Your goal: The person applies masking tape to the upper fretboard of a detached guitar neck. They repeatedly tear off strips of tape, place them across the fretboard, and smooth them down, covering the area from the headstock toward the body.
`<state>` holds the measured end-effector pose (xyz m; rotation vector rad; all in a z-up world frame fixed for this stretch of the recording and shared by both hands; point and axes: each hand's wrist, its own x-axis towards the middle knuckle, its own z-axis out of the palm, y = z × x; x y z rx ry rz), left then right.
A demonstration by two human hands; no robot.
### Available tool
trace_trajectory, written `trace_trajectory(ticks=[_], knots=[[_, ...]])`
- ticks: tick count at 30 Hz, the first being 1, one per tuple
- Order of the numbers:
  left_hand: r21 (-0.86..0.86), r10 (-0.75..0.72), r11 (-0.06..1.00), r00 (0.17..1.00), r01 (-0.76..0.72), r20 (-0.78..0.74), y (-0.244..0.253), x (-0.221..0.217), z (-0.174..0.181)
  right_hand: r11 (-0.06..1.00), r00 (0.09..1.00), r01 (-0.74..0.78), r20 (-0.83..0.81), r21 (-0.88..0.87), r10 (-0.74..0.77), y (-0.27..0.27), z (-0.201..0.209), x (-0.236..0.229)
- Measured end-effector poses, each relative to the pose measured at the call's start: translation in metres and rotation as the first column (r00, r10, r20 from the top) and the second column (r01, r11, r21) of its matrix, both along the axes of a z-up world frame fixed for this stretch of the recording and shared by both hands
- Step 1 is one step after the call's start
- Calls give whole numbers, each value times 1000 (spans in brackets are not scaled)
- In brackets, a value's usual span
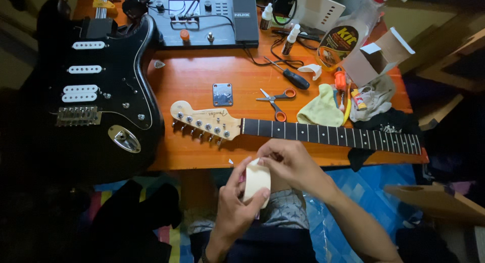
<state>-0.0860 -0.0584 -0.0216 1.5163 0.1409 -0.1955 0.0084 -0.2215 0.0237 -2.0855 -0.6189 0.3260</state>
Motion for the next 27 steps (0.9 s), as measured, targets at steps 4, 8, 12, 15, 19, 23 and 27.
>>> trace_trajectory(ticks=[4, 8, 12, 15, 19, 23, 27], knots=[[-29, 142, 989, 981, -147, -129, -8, 8, 1, 997, 993, 76, -96, 16, -74, 4, -19, 18], [57, 203, 979, 957, -195, -208, -11, 20, 10, 991, 978, 134, -160, -27, -137, 8, -28, 33], [221, 195, 964, 955, -146, -221, -10, 31, 13, 993, 957, 119, -269, 28, -107, 11, -25, 46], [359, 179, 930, 954, -83, -242, -8, 37, 17, 996, 957, 91, -276, 2, -87, 11, -23, 50], [400, 120, 916, 962, -12, -246, -6, 43, 25, 996, 964, 92, -251, -11, -91, 8, -30, 56], [384, 85, 923, 954, 34, -288, -5, 48, 32, 991, 970, 132, -203, -26, -135, 5, -32, 57], [391, 75, 920, 957, 42, -281, -7, 49, 26, 991, 969, 136, -205, -8, -135, 5, -22, 56]])
